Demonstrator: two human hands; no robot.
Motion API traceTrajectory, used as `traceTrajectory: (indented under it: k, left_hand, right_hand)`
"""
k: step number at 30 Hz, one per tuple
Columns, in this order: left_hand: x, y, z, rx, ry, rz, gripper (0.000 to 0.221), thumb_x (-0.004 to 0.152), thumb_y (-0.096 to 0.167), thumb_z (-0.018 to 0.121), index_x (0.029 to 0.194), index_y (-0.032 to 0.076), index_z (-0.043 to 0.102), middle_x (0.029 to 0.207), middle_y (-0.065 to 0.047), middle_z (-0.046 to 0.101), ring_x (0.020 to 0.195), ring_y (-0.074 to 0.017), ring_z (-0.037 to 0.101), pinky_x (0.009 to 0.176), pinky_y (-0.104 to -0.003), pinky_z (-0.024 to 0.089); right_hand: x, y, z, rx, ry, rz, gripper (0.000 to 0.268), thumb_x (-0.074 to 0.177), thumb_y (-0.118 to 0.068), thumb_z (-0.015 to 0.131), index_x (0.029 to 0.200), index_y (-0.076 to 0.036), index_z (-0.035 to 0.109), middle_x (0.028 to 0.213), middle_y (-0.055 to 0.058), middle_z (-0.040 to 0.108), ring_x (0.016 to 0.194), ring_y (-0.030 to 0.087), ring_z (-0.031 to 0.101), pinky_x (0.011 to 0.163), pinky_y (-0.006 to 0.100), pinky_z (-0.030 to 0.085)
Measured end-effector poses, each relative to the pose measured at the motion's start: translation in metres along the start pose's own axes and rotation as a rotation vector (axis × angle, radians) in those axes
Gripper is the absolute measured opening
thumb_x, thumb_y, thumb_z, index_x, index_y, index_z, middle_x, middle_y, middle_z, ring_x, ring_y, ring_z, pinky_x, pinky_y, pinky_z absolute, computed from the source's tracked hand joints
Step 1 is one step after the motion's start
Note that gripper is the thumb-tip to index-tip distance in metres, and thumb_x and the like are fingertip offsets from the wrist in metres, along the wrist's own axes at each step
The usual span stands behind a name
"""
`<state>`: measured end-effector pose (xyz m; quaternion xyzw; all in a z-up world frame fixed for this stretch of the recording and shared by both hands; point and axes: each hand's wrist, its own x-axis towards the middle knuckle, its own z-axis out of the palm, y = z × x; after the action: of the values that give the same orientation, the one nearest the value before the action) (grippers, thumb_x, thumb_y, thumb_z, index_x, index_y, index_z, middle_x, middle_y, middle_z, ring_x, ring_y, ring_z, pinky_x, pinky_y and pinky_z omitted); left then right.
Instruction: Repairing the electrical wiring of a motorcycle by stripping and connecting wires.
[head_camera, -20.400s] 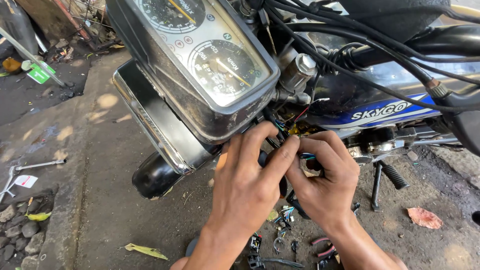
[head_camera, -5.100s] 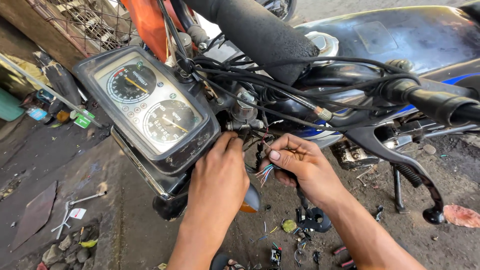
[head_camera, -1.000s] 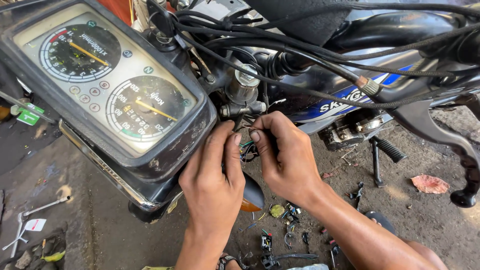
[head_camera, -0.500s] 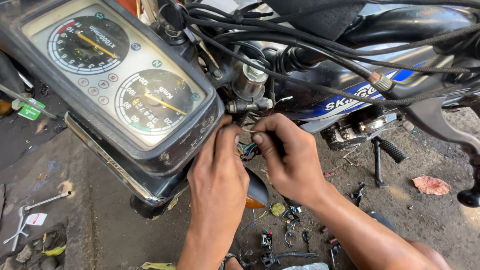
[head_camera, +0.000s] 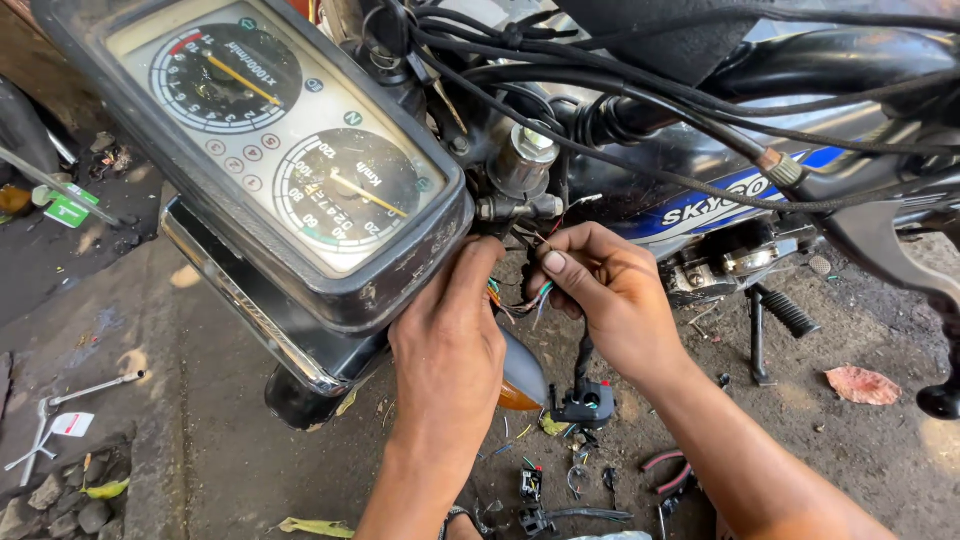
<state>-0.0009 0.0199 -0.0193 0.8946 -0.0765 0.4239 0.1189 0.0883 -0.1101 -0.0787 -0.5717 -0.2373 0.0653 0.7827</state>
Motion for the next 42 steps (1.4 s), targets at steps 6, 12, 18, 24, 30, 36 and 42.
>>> traceTrajectory:
  k: [6, 12, 18, 24, 30, 36, 42]
  left_hand:
    - [0.002, 0.002, -0.003, -0.01, 0.025, -0.016, 0.025, 0.103, 0.0, 0.058, 0.127, 0.008, 0.06, 0.114, -0.018, 0.072, 0.102, -0.0379, 0.069, 0.091, -0.046, 0.052]
    - [0.003, -0.001, -0.004, 0.013, -0.019, 0.0, 0.028, 0.102, -0.001, 0.058, 0.129, 0.005, 0.059, 0.118, -0.018, 0.072, 0.107, -0.0367, 0.069, 0.094, -0.046, 0.052]
    - [0.002, -0.004, -0.004, 0.049, -0.079, 0.018, 0.046, 0.092, -0.008, 0.06, 0.136, 0.005, 0.06, 0.134, -0.02, 0.068, 0.124, -0.0431, 0.064, 0.107, -0.052, 0.046]
    - [0.001, -0.004, -0.003, 0.034, -0.071, 0.012, 0.043, 0.086, -0.01, 0.061, 0.126, 0.005, 0.064, 0.12, -0.018, 0.072, 0.11, -0.0418, 0.067, 0.097, -0.051, 0.049]
    - [0.002, -0.003, -0.003, 0.05, -0.061, 0.0, 0.034, 0.093, -0.005, 0.062, 0.125, 0.007, 0.064, 0.118, -0.016, 0.073, 0.107, -0.0393, 0.068, 0.095, -0.049, 0.049]
    - [0.002, -0.004, -0.005, 0.009, -0.074, 0.008, 0.033, 0.092, -0.007, 0.06, 0.123, 0.005, 0.063, 0.115, -0.017, 0.073, 0.105, -0.0398, 0.067, 0.095, -0.05, 0.048]
    - [0.006, -0.001, -0.008, -0.011, -0.077, -0.009, 0.032, 0.093, -0.006, 0.059, 0.123, 0.005, 0.063, 0.113, -0.016, 0.073, 0.103, -0.0397, 0.066, 0.093, -0.049, 0.048]
  right_hand:
    - [-0.003, -0.016, 0.018, -0.212, 0.107, -0.168, 0.007, 0.099, -0.012, 0.068, 0.095, -0.006, 0.069, 0.076, 0.002, 0.071, 0.06, 0.007, 0.053, 0.056, 0.022, 0.046]
    - [-0.003, -0.018, 0.025, -0.301, 0.148, -0.272, 0.005, 0.093, -0.004, 0.073, 0.098, -0.003, 0.075, 0.084, 0.005, 0.071, 0.073, 0.012, 0.067, 0.065, 0.024, 0.057]
    - [-0.005, -0.023, 0.025, -0.341, 0.08, -0.301, 0.018, 0.09, -0.002, 0.075, 0.108, -0.004, 0.077, 0.093, 0.004, 0.074, 0.082, 0.011, 0.066, 0.074, 0.024, 0.054]
    - [-0.008, -0.018, 0.026, -0.266, 0.078, -0.335, 0.022, 0.092, 0.0, 0.075, 0.112, -0.003, 0.069, 0.084, 0.0, 0.065, 0.076, 0.007, 0.059, 0.073, 0.022, 0.055]
    - [-0.008, -0.024, 0.026, -0.447, 0.085, -0.522, 0.004, 0.093, -0.001, 0.072, 0.097, -0.002, 0.072, 0.092, 0.007, 0.074, 0.082, 0.016, 0.069, 0.076, 0.027, 0.054]
    - [-0.008, -0.022, 0.027, -0.445, 0.107, -0.515, 0.01, 0.093, -0.002, 0.074, 0.102, -0.002, 0.073, 0.095, 0.007, 0.075, 0.083, 0.015, 0.07, 0.078, 0.027, 0.056]
    - [-0.007, -0.027, 0.027, -0.468, 0.08, -0.618, 0.005, 0.095, 0.001, 0.071, 0.099, -0.001, 0.073, 0.094, 0.009, 0.075, 0.081, 0.018, 0.071, 0.077, 0.028, 0.055]
